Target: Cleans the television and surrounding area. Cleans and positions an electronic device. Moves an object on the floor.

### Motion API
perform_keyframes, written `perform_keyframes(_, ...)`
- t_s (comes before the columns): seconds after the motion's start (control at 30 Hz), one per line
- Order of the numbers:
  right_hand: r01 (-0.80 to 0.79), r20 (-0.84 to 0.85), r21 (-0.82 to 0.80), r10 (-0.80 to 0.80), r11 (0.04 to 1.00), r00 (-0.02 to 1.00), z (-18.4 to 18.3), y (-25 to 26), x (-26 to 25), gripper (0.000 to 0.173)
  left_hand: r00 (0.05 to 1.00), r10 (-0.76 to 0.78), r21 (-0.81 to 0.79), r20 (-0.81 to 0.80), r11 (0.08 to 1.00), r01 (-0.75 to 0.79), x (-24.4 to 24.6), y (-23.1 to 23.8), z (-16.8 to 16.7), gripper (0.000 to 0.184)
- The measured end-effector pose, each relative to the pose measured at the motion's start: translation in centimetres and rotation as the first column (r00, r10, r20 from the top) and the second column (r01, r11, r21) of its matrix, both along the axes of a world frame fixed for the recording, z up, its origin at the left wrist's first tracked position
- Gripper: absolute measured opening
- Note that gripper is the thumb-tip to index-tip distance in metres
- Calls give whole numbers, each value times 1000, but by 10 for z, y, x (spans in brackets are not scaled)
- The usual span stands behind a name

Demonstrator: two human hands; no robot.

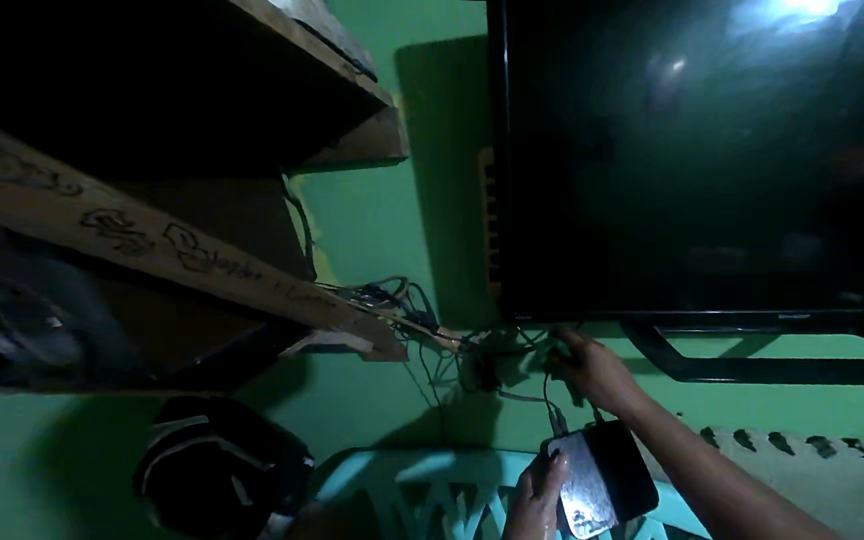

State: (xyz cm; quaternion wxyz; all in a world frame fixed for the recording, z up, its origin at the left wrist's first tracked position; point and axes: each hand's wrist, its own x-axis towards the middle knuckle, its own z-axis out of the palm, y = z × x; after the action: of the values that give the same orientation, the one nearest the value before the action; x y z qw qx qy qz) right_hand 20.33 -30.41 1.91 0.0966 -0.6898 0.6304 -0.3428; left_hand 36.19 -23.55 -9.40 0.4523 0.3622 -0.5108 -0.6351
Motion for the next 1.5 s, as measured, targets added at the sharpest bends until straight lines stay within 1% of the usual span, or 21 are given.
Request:
perform_keyframes(0.07,-17,96,-203,37,979,995,-22,31,-11,46,1000,-2,-8,6,1000,3,-1,-2,-1,42)
perform_keyframes(0.1,-27,116,-222,54,975,992,-33,45,-13,49,1000,-7,-19,16,1000,7,-3,-2,-2,42)
perform_keyframes(0.13,-44,117,-169,65,985,991,-40,57,-11,52,999,-13,-40,30,999,14,-5,-3,-2,41)
perform_keyframes(0.23,-50,3,167,50,985,999,-41,69,10,64,993,10,-133,121,991,6,-15,1,-3,35)
perform_keyframes(0.3,34,-45,291,-22,956,999,-29,60,23,60,988,32,-145,151,989,-10,-20,2,-5,37)
perform_keyframes(0.37,74,-72,341,-53,937,996,-16,49,31,52,986,57,-131,155,991,-36,-22,0,-4,40)
perform_keyframes(0.53,142,-112,220,-120,965,986,4,16,42,35,987,37,-161,155,987,-12,-23,2,9,39)
perform_keyframes(0.67,186,-312,210,-114,960,943,17,-5,49,35,986,37,-144,160,989,-14,-27,5,5,37)
perform_keyframes(0.73,149,-338,161,-88,976,937,20,-10,48,35,987,33,-132,159,991,-12,-28,7,3,37)
perform_keyframes(0.8,65,-230,151,-29,986,973,27,-5,41,36,990,38,-129,136,991,-20,-24,9,1,37)
perform_keyframes(0.87,-62,34,66,60,996,998,29,14,23,36,997,40,-101,72,994,-32,-21,9,0,39)
perform_keyframes(0.93,-120,222,-119,144,986,964,15,42,4,31,997,52,-86,51,995,-48,-19,7,-1,43)
perform_keyframes(0.97,-134,231,-208,182,969,956,-1,55,-2,31,996,61,-90,65,994,-55,-18,6,-1,44)
perform_keyframes(1.0,-171,186,-254,222,952,957,-20,64,-6,33,994,76,-96,85,993,-67,-17,6,0,43)
perform_keyframes(1.07,-293,10,-327,313,898,950,-62,70,-10,32,986,119,-122,115,987,-105,-18,7,1,35)
perform_keyframes(1.1,-317,-98,-384,303,867,948,-76,68,-15,30,984,130,-137,124,984,-113,-21,9,1,32)
perform_keyframes(1.17,-287,-220,-462,205,839,954,-82,61,-34,27,983,139,-210,118,971,-112,-24,9,1,37)
perform_keyframes(1.23,-202,-255,-444,93,873,962,-82,55,-60,27,983,138,-254,121,962,-104,-22,10,1,40)
perform_keyframes(1.3,-148,-233,-411,53,900,971,-83,54,-72,30,984,121,-258,132,962,-83,-22,9,1,40)
perform_keyframes(1.43,-186,-63,-405,176,895,982,-80,69,-32,32,988,76,-251,136,967,-39,-24,6,3,38)
perform_keyframes(1.5,-208,-44,-436,210,876,977,-80,70,-22,31,986,92,-271,137,961,-52,-24,5,1,38)
